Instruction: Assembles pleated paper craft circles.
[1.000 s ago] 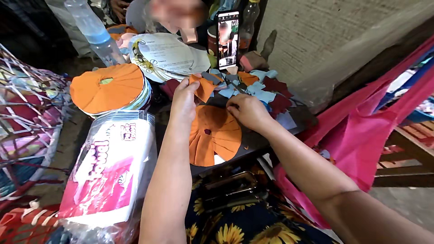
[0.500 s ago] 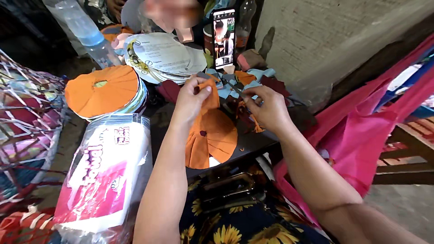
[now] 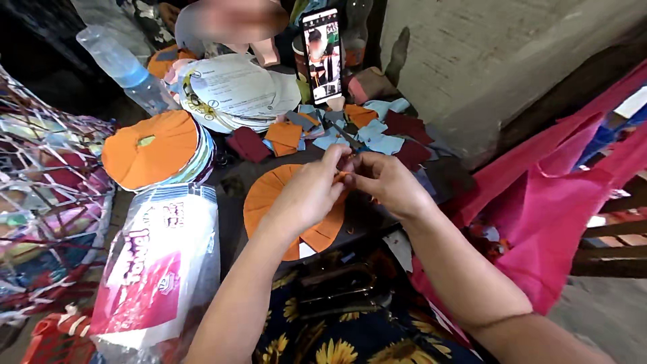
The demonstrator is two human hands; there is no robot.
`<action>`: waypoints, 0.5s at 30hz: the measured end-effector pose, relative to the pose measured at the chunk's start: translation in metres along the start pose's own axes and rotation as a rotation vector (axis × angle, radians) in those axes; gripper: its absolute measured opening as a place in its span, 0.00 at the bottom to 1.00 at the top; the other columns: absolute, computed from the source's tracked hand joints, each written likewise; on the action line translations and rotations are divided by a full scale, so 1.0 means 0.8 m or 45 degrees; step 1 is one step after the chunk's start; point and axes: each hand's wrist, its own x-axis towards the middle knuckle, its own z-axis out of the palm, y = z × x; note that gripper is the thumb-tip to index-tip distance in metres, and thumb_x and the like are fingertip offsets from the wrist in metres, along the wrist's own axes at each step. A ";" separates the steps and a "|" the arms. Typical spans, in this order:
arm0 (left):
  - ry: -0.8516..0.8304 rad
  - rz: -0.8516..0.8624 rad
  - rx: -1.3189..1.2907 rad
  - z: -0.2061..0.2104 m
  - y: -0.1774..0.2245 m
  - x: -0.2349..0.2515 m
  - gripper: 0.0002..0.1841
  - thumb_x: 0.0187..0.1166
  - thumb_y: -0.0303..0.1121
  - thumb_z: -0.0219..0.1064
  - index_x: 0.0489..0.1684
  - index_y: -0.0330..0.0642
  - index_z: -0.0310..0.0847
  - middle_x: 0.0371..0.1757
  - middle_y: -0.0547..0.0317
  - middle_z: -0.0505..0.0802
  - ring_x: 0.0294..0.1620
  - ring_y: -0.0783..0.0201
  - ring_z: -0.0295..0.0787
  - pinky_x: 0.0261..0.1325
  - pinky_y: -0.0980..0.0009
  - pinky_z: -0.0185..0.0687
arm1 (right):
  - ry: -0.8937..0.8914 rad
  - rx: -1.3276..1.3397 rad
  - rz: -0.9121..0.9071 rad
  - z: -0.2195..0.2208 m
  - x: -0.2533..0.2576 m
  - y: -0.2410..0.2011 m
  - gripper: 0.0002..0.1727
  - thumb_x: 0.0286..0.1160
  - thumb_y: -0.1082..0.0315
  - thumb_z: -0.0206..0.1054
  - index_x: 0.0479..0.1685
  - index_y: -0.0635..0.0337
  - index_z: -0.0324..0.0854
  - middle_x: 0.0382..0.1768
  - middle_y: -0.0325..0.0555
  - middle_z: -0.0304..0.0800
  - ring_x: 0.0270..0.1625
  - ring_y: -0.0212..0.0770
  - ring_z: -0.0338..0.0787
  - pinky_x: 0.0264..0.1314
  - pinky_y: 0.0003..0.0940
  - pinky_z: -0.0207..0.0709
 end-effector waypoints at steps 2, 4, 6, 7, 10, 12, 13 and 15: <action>0.006 -0.037 -0.006 0.005 0.005 -0.013 0.29 0.81 0.28 0.69 0.83 0.45 0.67 0.47 0.49 0.91 0.40 0.54 0.91 0.45 0.54 0.88 | -0.017 0.027 -0.037 -0.003 -0.005 0.001 0.03 0.73 0.75 0.69 0.41 0.58 0.83 0.33 0.36 0.85 0.33 0.26 0.83 0.35 0.22 0.78; 0.076 -0.078 -0.078 0.014 0.006 -0.032 0.29 0.81 0.28 0.69 0.83 0.46 0.68 0.44 0.50 0.90 0.37 0.55 0.89 0.42 0.55 0.87 | -0.038 0.063 -0.066 -0.006 -0.012 0.002 0.05 0.71 0.74 0.68 0.41 0.55 0.82 0.33 0.34 0.85 0.34 0.25 0.84 0.36 0.21 0.79; 0.172 -0.118 -0.162 0.028 0.006 -0.056 0.27 0.81 0.30 0.69 0.81 0.46 0.72 0.42 0.51 0.91 0.37 0.58 0.89 0.42 0.58 0.86 | -0.088 0.090 -0.074 -0.006 -0.021 0.001 0.07 0.68 0.75 0.68 0.40 0.54 0.81 0.34 0.33 0.85 0.35 0.24 0.85 0.38 0.21 0.81; 0.234 -0.128 -0.201 0.037 0.007 -0.070 0.25 0.81 0.31 0.68 0.79 0.45 0.75 0.42 0.51 0.91 0.38 0.59 0.89 0.44 0.60 0.86 | -0.131 0.098 -0.080 -0.005 -0.026 0.000 0.08 0.66 0.75 0.69 0.41 0.54 0.80 0.34 0.33 0.85 0.35 0.24 0.85 0.39 0.21 0.82; 0.508 -0.085 -0.260 0.077 0.012 -0.111 0.20 0.80 0.30 0.67 0.69 0.34 0.80 0.43 0.49 0.94 0.42 0.64 0.92 0.49 0.69 0.88 | -0.306 0.053 -0.104 0.000 -0.041 0.000 0.08 0.68 0.74 0.69 0.44 0.56 0.83 0.36 0.31 0.88 0.39 0.21 0.87 0.44 0.19 0.83; 0.678 -0.013 -0.249 0.104 0.014 -0.135 0.18 0.79 0.28 0.67 0.64 0.29 0.81 0.43 0.48 0.94 0.43 0.68 0.92 0.51 0.76 0.86 | -0.417 -0.019 -0.109 0.002 -0.051 -0.001 0.07 0.71 0.73 0.68 0.46 0.58 0.86 0.39 0.30 0.89 0.43 0.17 0.87 0.49 0.15 0.82; 0.732 0.028 -0.234 0.115 0.014 -0.146 0.16 0.79 0.27 0.66 0.61 0.28 0.81 0.44 0.47 0.94 0.44 0.70 0.92 0.53 0.80 0.85 | -0.455 -0.038 -0.110 0.003 -0.056 -0.001 0.07 0.72 0.73 0.68 0.45 0.59 0.87 0.40 0.30 0.90 0.43 0.15 0.86 0.49 0.14 0.82; 0.778 0.090 -0.230 0.133 0.009 -0.166 0.11 0.80 0.26 0.65 0.54 0.30 0.86 0.44 0.45 0.94 0.45 0.69 0.92 0.55 0.82 0.83 | -0.493 -0.082 -0.121 0.005 -0.065 0.004 0.06 0.71 0.73 0.68 0.42 0.58 0.88 0.39 0.28 0.91 0.41 0.14 0.86 0.47 0.12 0.82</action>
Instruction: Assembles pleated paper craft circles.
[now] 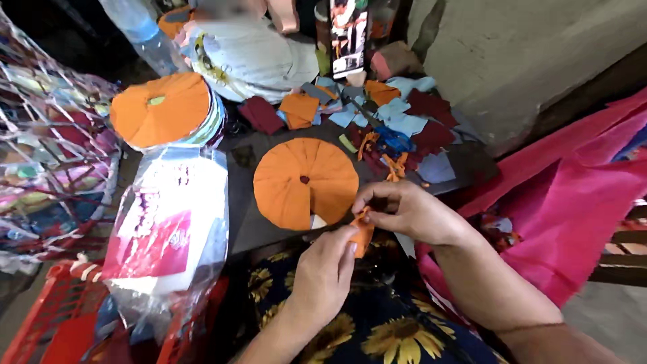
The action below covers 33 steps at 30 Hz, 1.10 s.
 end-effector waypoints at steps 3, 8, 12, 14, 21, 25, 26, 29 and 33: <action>-0.032 0.015 -0.043 -0.004 -0.010 -0.025 0.10 0.82 0.25 0.63 0.48 0.35 0.91 0.42 0.45 0.93 0.42 0.68 0.91 0.52 0.83 0.84 | 0.007 -0.084 0.020 0.008 -0.003 0.003 0.06 0.67 0.75 0.70 0.40 0.57 0.87 0.37 0.29 0.90 0.37 0.17 0.87 0.43 0.14 0.83; -0.051 -0.101 -0.058 -0.012 -0.019 -0.037 0.10 0.80 0.23 0.63 0.48 0.33 0.91 0.43 0.46 0.94 0.41 0.68 0.91 0.51 0.81 0.84 | 0.048 -0.236 0.074 0.020 0.006 -0.006 0.08 0.62 0.77 0.74 0.38 0.56 0.86 0.34 0.31 0.89 0.33 0.19 0.86 0.38 0.15 0.83; -0.002 -0.200 -0.121 -0.019 -0.018 -0.032 0.11 0.81 0.25 0.63 0.52 0.31 0.90 0.46 0.47 0.94 0.40 0.72 0.91 0.48 0.82 0.85 | 0.031 -0.260 -0.006 0.023 0.029 -0.011 0.05 0.67 0.73 0.75 0.39 0.56 0.88 0.35 0.30 0.90 0.36 0.18 0.87 0.42 0.15 0.83; 0.011 -0.257 -0.148 -0.022 -0.020 -0.029 0.12 0.81 0.26 0.62 0.53 0.31 0.89 0.44 0.49 0.93 0.39 0.73 0.89 0.46 0.82 0.85 | -0.004 -0.248 -0.038 0.023 0.046 -0.012 0.04 0.68 0.72 0.73 0.39 0.57 0.88 0.35 0.30 0.91 0.38 0.17 0.87 0.44 0.15 0.83; -0.002 -0.421 -0.196 -0.024 -0.033 -0.024 0.14 0.83 0.26 0.60 0.60 0.31 0.85 0.43 0.51 0.93 0.38 0.71 0.90 0.44 0.78 0.87 | -0.175 -0.375 0.025 0.021 0.098 -0.014 0.03 0.70 0.72 0.75 0.39 0.58 0.89 0.36 0.35 0.91 0.39 0.21 0.87 0.48 0.20 0.81; 0.118 -0.372 0.047 -0.024 -0.039 -0.031 0.14 0.82 0.28 0.61 0.58 0.33 0.87 0.33 0.54 0.92 0.28 0.73 0.86 0.34 0.80 0.83 | -0.212 -0.395 0.048 0.019 0.110 -0.008 0.03 0.70 0.72 0.75 0.39 0.57 0.90 0.36 0.35 0.91 0.40 0.21 0.87 0.48 0.20 0.81; 0.185 -0.308 0.163 -0.023 -0.042 -0.033 0.13 0.81 0.28 0.61 0.55 0.34 0.89 0.31 0.55 0.91 0.27 0.73 0.84 0.33 0.80 0.80 | -0.211 -0.402 0.054 0.018 0.111 -0.007 0.03 0.70 0.72 0.75 0.39 0.57 0.90 0.36 0.35 0.91 0.40 0.21 0.87 0.48 0.21 0.81; 0.315 -0.043 0.504 -0.019 -0.056 -0.034 0.12 0.80 0.30 0.62 0.48 0.40 0.92 0.37 0.52 0.91 0.36 0.63 0.86 0.41 0.75 0.81 | -0.210 -0.434 0.061 0.018 0.113 -0.007 0.03 0.70 0.71 0.76 0.40 0.56 0.90 0.37 0.35 0.92 0.41 0.22 0.88 0.50 0.23 0.82; 0.250 0.168 0.773 -0.013 -0.067 -0.033 0.16 0.77 0.25 0.62 0.54 0.48 0.94 0.62 0.55 0.93 0.56 0.55 0.86 0.58 0.66 0.76 | -0.236 -0.476 0.020 0.018 0.116 -0.007 0.04 0.70 0.71 0.76 0.40 0.57 0.90 0.38 0.36 0.92 0.42 0.23 0.88 0.51 0.22 0.81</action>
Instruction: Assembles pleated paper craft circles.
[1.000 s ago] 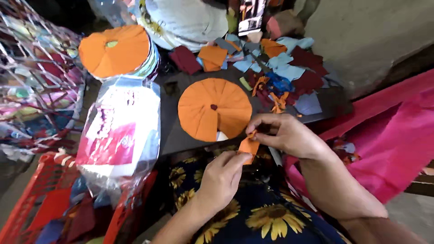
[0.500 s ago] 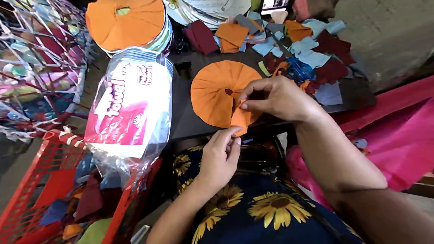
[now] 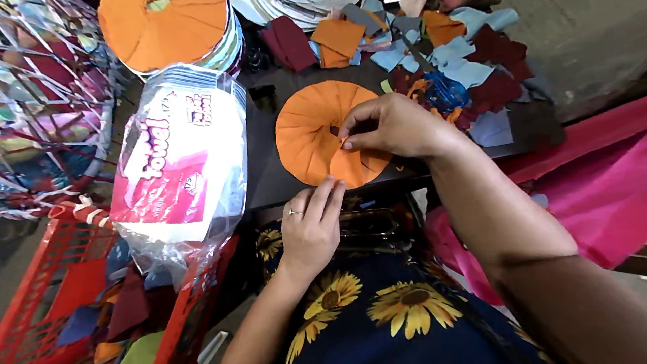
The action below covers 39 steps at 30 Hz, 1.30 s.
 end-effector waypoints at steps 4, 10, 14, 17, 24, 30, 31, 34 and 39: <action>-0.053 0.059 0.060 0.005 -0.002 -0.003 0.16 0.77 0.24 0.63 0.55 0.50 0.93 0.63 0.62 0.94 0.66 0.58 0.84 0.65 0.63 0.68 | 0.004 -0.027 -0.062 0.002 0.003 0.001 0.06 0.70 0.72 0.75 0.44 0.59 0.91 0.41 0.40 0.93 0.45 0.27 0.89 0.53 0.26 0.82; -0.079 0.080 0.078 0.007 -0.002 -0.009 0.18 0.77 0.26 0.66 0.60 0.58 0.91 0.65 0.58 0.92 0.66 0.57 0.82 0.66 0.60 0.65 | 0.053 -0.090 -0.184 0.008 0.005 0.006 0.09 0.71 0.72 0.74 0.48 0.59 0.91 0.46 0.43 0.93 0.47 0.27 0.90 0.55 0.23 0.83; -0.091 0.112 0.107 0.008 -0.003 -0.011 0.18 0.77 0.29 0.68 0.61 0.62 0.91 0.65 0.56 0.90 0.66 0.56 0.81 0.66 0.59 0.65 | 0.105 -0.168 -0.267 0.012 0.007 0.009 0.09 0.71 0.71 0.74 0.48 0.59 0.91 0.45 0.45 0.93 0.47 0.31 0.91 0.54 0.25 0.84; -0.089 0.125 0.098 0.009 -0.004 -0.011 0.18 0.77 0.29 0.68 0.61 0.60 0.91 0.66 0.55 0.90 0.66 0.55 0.81 0.66 0.59 0.66 | 0.167 -0.350 -0.295 0.015 0.007 0.009 0.13 0.71 0.70 0.74 0.53 0.63 0.90 0.47 0.54 0.92 0.50 0.46 0.91 0.57 0.41 0.83; 0.039 0.008 -0.014 0.007 -0.005 -0.014 0.16 0.81 0.27 0.61 0.63 0.47 0.86 0.64 0.52 0.90 0.66 0.54 0.82 0.67 0.63 0.71 | 0.518 -0.443 -0.343 0.024 -0.044 0.007 0.10 0.78 0.70 0.67 0.47 0.65 0.90 0.46 0.57 0.91 0.48 0.47 0.89 0.51 0.36 0.83; -0.002 0.004 0.029 0.010 -0.005 -0.015 0.16 0.77 0.26 0.64 0.59 0.50 0.91 0.63 0.54 0.91 0.67 0.53 0.83 0.68 0.59 0.69 | 0.456 -0.511 -0.440 0.061 -0.089 0.021 0.11 0.78 0.65 0.66 0.42 0.57 0.95 0.41 0.49 0.90 0.48 0.46 0.87 0.51 0.36 0.81; -0.008 0.003 0.038 0.010 -0.005 -0.015 0.16 0.77 0.26 0.63 0.59 0.50 0.91 0.63 0.54 0.92 0.67 0.53 0.82 0.68 0.59 0.69 | 0.450 -0.541 -0.450 0.064 -0.091 0.024 0.11 0.79 0.64 0.66 0.43 0.56 0.95 0.41 0.49 0.90 0.47 0.46 0.87 0.50 0.36 0.80; -0.007 -0.007 0.041 0.010 -0.004 -0.014 0.16 0.77 0.26 0.63 0.57 0.50 0.92 0.62 0.54 0.92 0.66 0.53 0.83 0.67 0.58 0.69 | 0.460 -0.575 -0.453 0.068 -0.092 0.028 0.11 0.78 0.64 0.67 0.43 0.56 0.95 0.41 0.49 0.90 0.47 0.48 0.87 0.49 0.37 0.80; 0.027 -0.063 -0.016 0.008 -0.004 -0.011 0.16 0.80 0.27 0.60 0.60 0.46 0.90 0.59 0.54 0.94 0.64 0.55 0.84 0.67 0.61 0.70 | 0.508 -0.519 -0.383 0.064 -0.089 0.022 0.11 0.79 0.67 0.65 0.43 0.59 0.94 0.43 0.50 0.91 0.48 0.48 0.88 0.52 0.37 0.82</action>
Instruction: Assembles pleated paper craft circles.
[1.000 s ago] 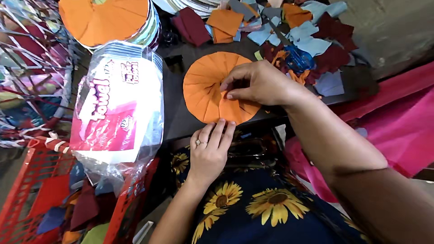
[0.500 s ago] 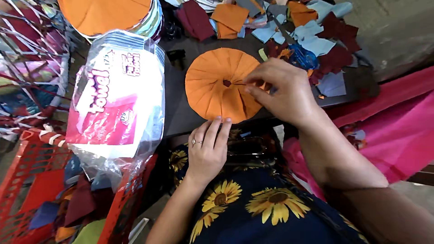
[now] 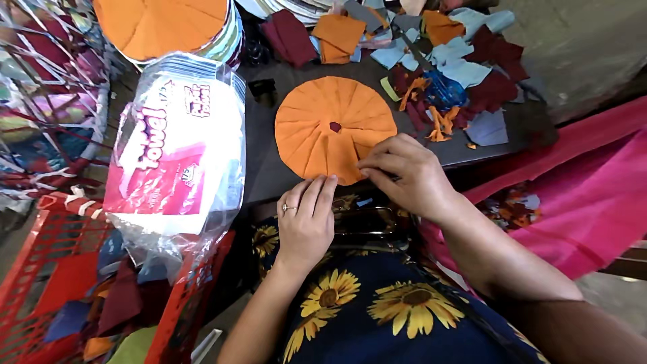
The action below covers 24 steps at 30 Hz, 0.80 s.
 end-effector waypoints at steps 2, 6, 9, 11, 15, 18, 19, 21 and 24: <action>0.001 0.000 -0.004 0.000 0.000 0.000 0.16 0.80 0.27 0.60 0.61 0.46 0.89 0.58 0.55 0.94 0.64 0.55 0.84 0.67 0.61 0.69 | 0.016 -0.008 0.113 -0.005 0.011 -0.002 0.10 0.79 0.68 0.66 0.44 0.62 0.93 0.45 0.54 0.91 0.50 0.51 0.89 0.54 0.41 0.83; -0.022 0.007 -0.003 0.000 -0.001 0.000 0.17 0.79 0.25 0.61 0.60 0.48 0.90 0.60 0.55 0.93 0.65 0.55 0.84 0.68 0.61 0.69 | -0.046 -0.030 0.349 -0.010 0.044 -0.001 0.11 0.80 0.66 0.67 0.43 0.65 0.92 0.44 0.58 0.91 0.49 0.55 0.90 0.52 0.50 0.82; -0.020 0.002 -0.016 -0.001 -0.002 -0.001 0.18 0.79 0.24 0.60 0.61 0.47 0.90 0.59 0.56 0.94 0.65 0.56 0.84 0.68 0.61 0.69 | -0.157 -0.039 0.436 -0.008 0.061 -0.002 0.16 0.82 0.59 0.67 0.40 0.66 0.90 0.39 0.56 0.88 0.44 0.53 0.89 0.49 0.51 0.81; -0.020 -0.008 -0.043 -0.002 -0.003 -0.001 0.18 0.80 0.23 0.59 0.61 0.47 0.89 0.59 0.57 0.94 0.65 0.56 0.84 0.68 0.62 0.69 | -0.213 -0.040 0.484 -0.006 0.069 -0.004 0.17 0.81 0.58 0.68 0.39 0.66 0.88 0.37 0.55 0.87 0.43 0.53 0.87 0.47 0.53 0.79; -0.019 -0.002 -0.080 -0.002 -0.005 -0.001 0.18 0.78 0.23 0.60 0.58 0.49 0.91 0.60 0.58 0.94 0.65 0.56 0.83 0.67 0.62 0.68 | -0.237 -0.063 0.510 0.000 0.076 -0.004 0.12 0.79 0.63 0.70 0.41 0.66 0.88 0.38 0.55 0.86 0.43 0.53 0.87 0.46 0.53 0.79; -0.027 0.006 -0.071 -0.001 -0.006 -0.001 0.17 0.79 0.23 0.61 0.57 0.50 0.91 0.60 0.58 0.93 0.66 0.57 0.82 0.68 0.62 0.67 | -0.234 -0.076 0.475 0.004 0.075 -0.001 0.09 0.79 0.68 0.68 0.42 0.67 0.88 0.38 0.56 0.87 0.44 0.54 0.87 0.47 0.52 0.79; -0.027 0.006 -0.070 -0.001 -0.006 -0.001 0.17 0.79 0.23 0.61 0.57 0.50 0.91 0.60 0.58 0.93 0.65 0.57 0.82 0.68 0.62 0.67 | -0.222 -0.083 0.454 0.005 0.074 0.000 0.09 0.79 0.69 0.68 0.42 0.67 0.88 0.38 0.56 0.87 0.43 0.54 0.87 0.47 0.51 0.80; -0.021 0.002 -0.075 0.000 -0.006 0.000 0.17 0.78 0.22 0.61 0.57 0.49 0.91 0.59 0.58 0.93 0.65 0.57 0.83 0.67 0.61 0.67 | -0.180 -0.087 0.414 0.007 0.072 0.000 0.09 0.79 0.69 0.67 0.41 0.68 0.88 0.37 0.57 0.87 0.43 0.54 0.87 0.47 0.51 0.80; -0.022 -0.007 -0.095 -0.001 -0.006 0.000 0.18 0.79 0.22 0.60 0.60 0.49 0.90 0.59 0.57 0.94 0.65 0.56 0.84 0.66 0.61 0.69 | -0.140 -0.055 0.386 0.007 0.073 0.000 0.09 0.79 0.69 0.68 0.44 0.67 0.88 0.41 0.58 0.88 0.46 0.55 0.88 0.51 0.51 0.81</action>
